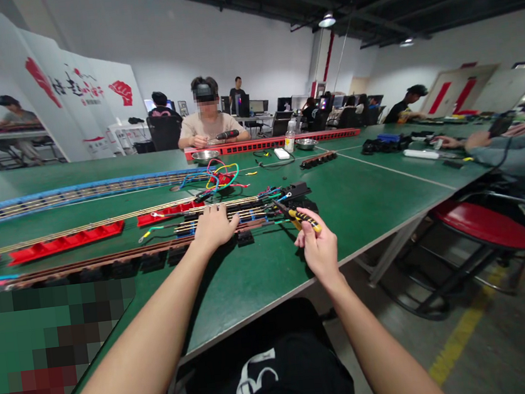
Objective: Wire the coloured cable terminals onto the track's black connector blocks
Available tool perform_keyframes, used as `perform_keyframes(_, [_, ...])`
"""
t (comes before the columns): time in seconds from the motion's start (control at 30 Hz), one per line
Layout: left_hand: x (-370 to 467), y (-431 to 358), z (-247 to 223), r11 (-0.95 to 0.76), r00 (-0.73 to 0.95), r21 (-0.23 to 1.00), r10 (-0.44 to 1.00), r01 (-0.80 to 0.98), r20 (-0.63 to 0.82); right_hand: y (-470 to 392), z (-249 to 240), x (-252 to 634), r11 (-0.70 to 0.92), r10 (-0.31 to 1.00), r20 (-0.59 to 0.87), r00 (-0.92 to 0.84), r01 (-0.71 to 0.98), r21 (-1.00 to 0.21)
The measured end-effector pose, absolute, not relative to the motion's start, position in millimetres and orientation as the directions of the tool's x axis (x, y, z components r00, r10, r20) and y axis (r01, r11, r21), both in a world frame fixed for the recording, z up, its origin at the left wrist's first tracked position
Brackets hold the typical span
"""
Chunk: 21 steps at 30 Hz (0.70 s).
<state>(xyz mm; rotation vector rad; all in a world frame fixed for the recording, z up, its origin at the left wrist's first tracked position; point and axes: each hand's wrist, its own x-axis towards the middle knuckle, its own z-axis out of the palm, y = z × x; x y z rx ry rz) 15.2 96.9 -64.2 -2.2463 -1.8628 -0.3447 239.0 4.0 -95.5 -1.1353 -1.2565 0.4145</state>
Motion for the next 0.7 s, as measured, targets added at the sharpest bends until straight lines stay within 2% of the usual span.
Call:
perform_keyframes(0.1, [15.4, 95.9, -63.8, -0.184, 0.173, 0.005, 0.936, 0.983, 0.307, 21.3, -86.9, 242.5, 0.425, 0.759, 0.550, 0.349, 0.375, -0.824])
perform_keyframes(0.2, [15.5, 95.6, -63.7, -0.181, 0.168, 0.014, 0.937, 0.983, 0.306, 33.4, -79.6, 244.8, 0.335, 0.802, 0.516, 0.301, 0.490, -0.805])
perform_keyframes(0.33, [15.5, 96.0, -64.2, -0.178, 0.166, 0.011, 0.936, 0.984, 0.310, 30.2, -78.0, 243.2, 0.255, 0.769, 0.549, 0.326, 0.631, -0.732])
perform_keyframes(0.57, [15.1, 96.3, -64.9, -0.176, 0.160, 0.020, 0.934, 0.984, 0.318, 32.3, -53.3, 249.2, 0.217, 0.787, 0.561, 0.258, 0.735, -0.642])
perform_keyframes(0.7, [15.6, 95.5, -64.4, -0.168, 0.154, 0.018, 0.936, 0.986, 0.316, 39.9, -35.8, 254.6, 0.196, 0.817, 0.524, 0.243, 0.737, -0.647])
